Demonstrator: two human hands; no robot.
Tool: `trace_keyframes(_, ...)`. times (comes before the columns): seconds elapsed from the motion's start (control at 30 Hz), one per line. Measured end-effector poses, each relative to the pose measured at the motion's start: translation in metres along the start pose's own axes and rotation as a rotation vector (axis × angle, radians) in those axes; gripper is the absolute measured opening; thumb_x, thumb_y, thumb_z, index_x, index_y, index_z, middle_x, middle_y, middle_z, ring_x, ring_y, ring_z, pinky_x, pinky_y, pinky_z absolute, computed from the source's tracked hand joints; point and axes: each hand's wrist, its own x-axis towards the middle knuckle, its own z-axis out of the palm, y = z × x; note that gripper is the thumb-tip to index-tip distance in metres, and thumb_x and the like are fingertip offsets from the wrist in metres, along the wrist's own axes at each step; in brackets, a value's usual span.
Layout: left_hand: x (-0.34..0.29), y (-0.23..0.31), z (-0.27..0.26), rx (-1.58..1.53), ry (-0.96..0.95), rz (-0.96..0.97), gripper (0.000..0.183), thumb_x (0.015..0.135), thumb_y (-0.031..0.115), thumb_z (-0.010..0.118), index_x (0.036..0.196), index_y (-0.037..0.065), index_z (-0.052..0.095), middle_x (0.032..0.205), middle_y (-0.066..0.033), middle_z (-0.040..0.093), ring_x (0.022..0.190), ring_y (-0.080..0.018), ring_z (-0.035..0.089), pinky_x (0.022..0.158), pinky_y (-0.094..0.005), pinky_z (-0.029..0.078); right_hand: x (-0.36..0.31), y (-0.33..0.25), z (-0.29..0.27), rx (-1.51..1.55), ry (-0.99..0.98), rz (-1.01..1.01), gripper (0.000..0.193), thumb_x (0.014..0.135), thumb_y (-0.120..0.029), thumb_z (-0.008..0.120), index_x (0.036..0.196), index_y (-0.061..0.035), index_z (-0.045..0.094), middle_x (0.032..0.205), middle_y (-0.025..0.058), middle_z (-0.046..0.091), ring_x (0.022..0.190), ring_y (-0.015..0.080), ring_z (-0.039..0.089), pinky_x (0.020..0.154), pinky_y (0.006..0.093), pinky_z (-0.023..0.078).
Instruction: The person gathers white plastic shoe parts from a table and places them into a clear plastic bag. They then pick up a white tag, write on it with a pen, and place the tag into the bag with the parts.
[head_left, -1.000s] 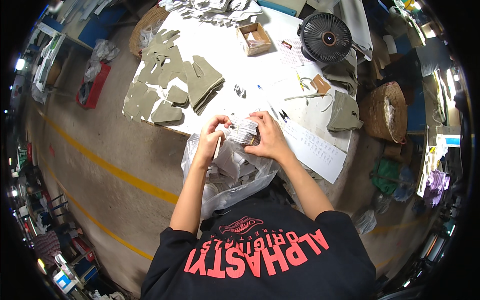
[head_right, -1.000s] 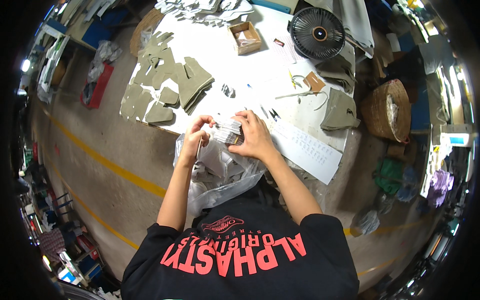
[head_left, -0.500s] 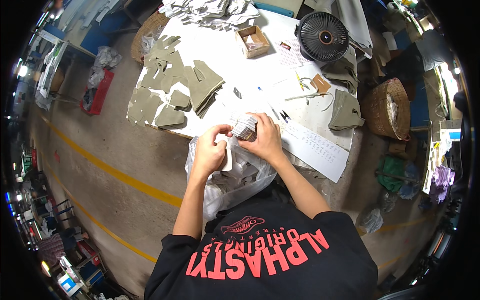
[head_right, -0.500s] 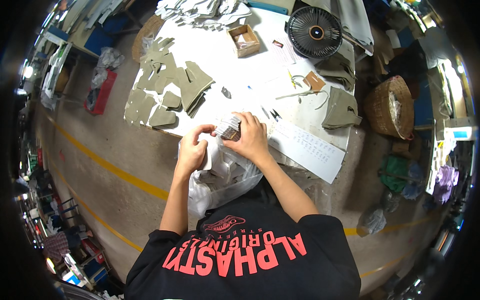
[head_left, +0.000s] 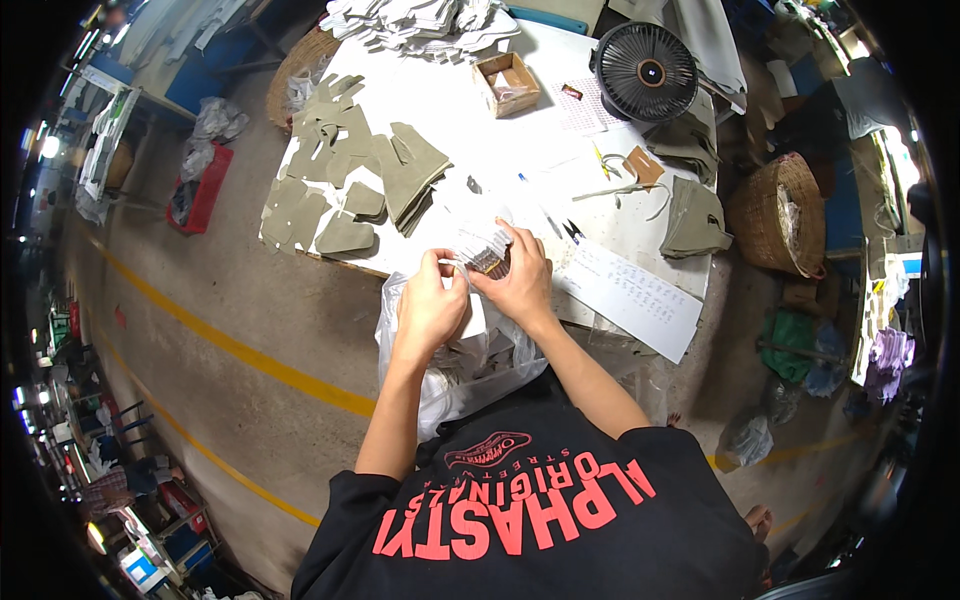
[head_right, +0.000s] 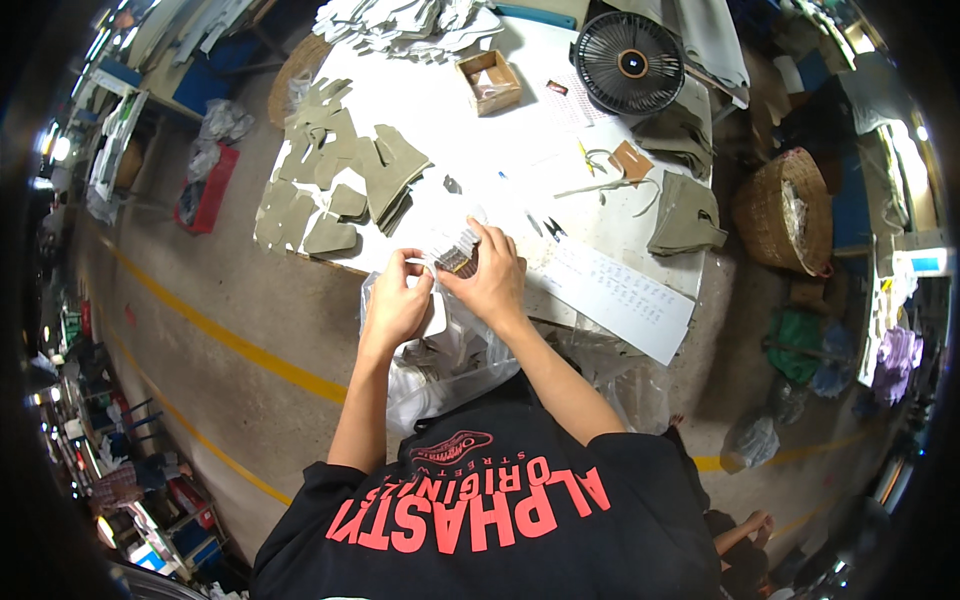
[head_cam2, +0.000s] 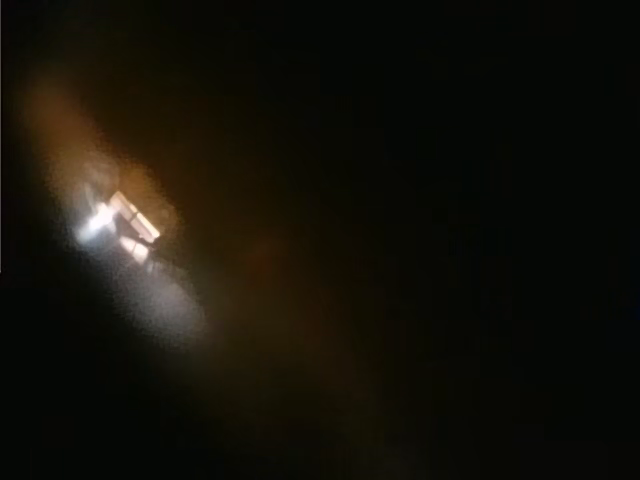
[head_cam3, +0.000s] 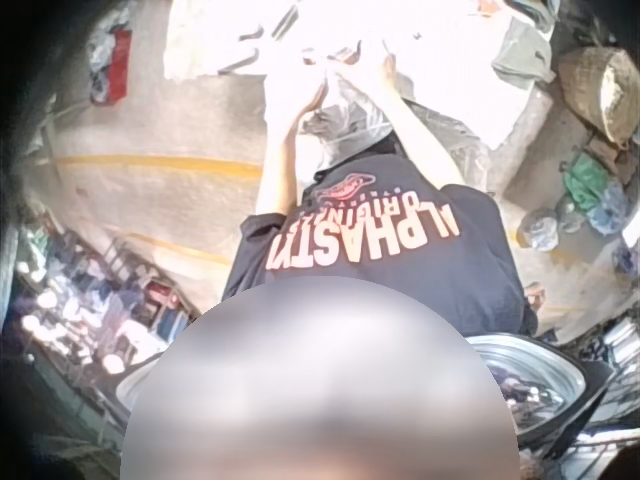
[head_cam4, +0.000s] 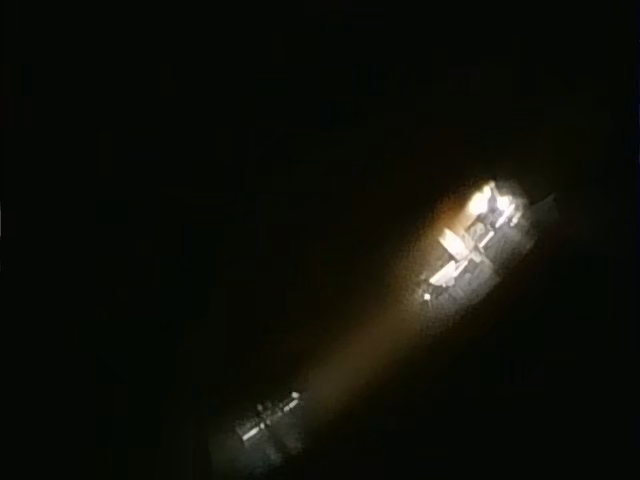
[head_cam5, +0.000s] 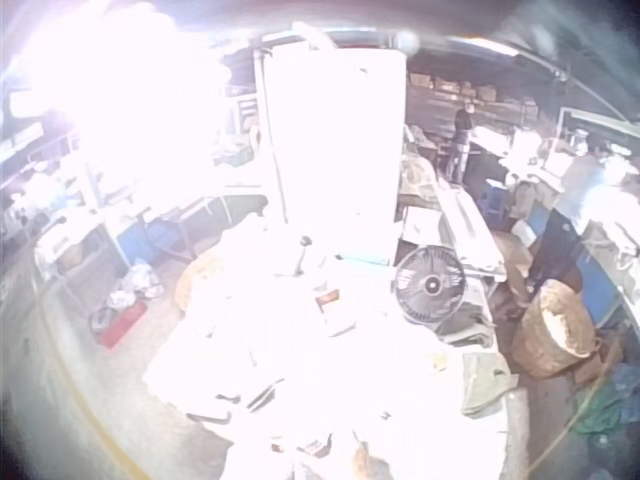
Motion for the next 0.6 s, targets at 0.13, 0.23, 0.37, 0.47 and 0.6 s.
trace_keyframes(0.13, 0.013, -0.016, 0.002, -0.003, -0.030, -0.074, 0.023, 0.095, 0.021, 0.065, 0.105, 0.001, 0.070, 0.100, -0.0097, 0.073, 0.092, -0.0227, 0.069, 0.085, -0.0344, 0.052, -0.002, -0.004, 0.004, -0.050, 0.001, 0.002, 0.088, 0.068, -0.042, 0.089, 0.143, -0.0101, 0.056, 0.134, 0.0076, 0.059, 0.128, 0.0293, 0.055, 0.102, 0.0526, 0.045)
trace_keyframes(0.23, 0.028, -0.029, 0.003, -0.329, -0.143, -0.033, 0.018, 0.096, 0.013, 0.059, 0.103, 0.000, 0.068, 0.091, -0.0023, 0.068, 0.084, -0.0148, 0.061, 0.079, -0.0295, 0.049, -0.003, -0.007, 0.004, -0.071, -0.007, 0.008, 0.087, 0.067, -0.043, 0.089, 0.142, -0.0116, 0.057, 0.134, 0.0063, 0.059, 0.129, 0.0277, 0.054, 0.102, 0.0531, 0.043)
trace_keyframes(0.37, 0.037, -0.035, 0.007, -0.757, -0.105, -0.010, 0.009, 0.094, 0.006, 0.056, 0.097, 0.001, 0.064, 0.089, 0.0004, 0.060, 0.086, -0.0097, 0.054, 0.082, -0.0240, 0.042, -0.004, -0.013, 0.001, -0.149, -0.043, 0.027, 0.086, 0.066, -0.044, 0.089, 0.140, -0.0127, 0.058, 0.134, 0.0041, 0.059, 0.128, 0.0250, 0.053, 0.102, 0.0538, 0.039)
trace_keyframes(0.47, 0.040, -0.030, 0.004, -0.728, -0.108, 0.042, 0.007, 0.091, 0.004, 0.055, 0.092, 0.001, 0.062, 0.087, -0.0003, 0.059, 0.087, -0.0111, 0.054, 0.084, -0.0246, 0.042, -0.006, -0.017, -0.002, -0.221, -0.043, 0.017, 0.083, 0.066, -0.043, 0.089, 0.138, -0.0139, 0.060, 0.132, 0.0019, 0.060, 0.124, 0.0225, 0.054, 0.100, 0.0503, 0.037)
trace_keyframes(0.6, 0.037, -0.017, -0.002, -0.634, -0.157, 0.095, 0.014, 0.089, 0.006, 0.055, 0.097, -0.003, 0.064, 0.091, -0.0036, 0.064, 0.087, -0.0128, 0.055, 0.085, -0.0262, 0.043, -0.006, -0.018, -0.004, -0.247, -0.012, -0.034, 0.083, 0.065, -0.043, 0.090, 0.137, -0.0147, 0.061, 0.129, 0.0011, 0.061, 0.120, 0.0215, 0.054, 0.096, 0.0474, 0.036)
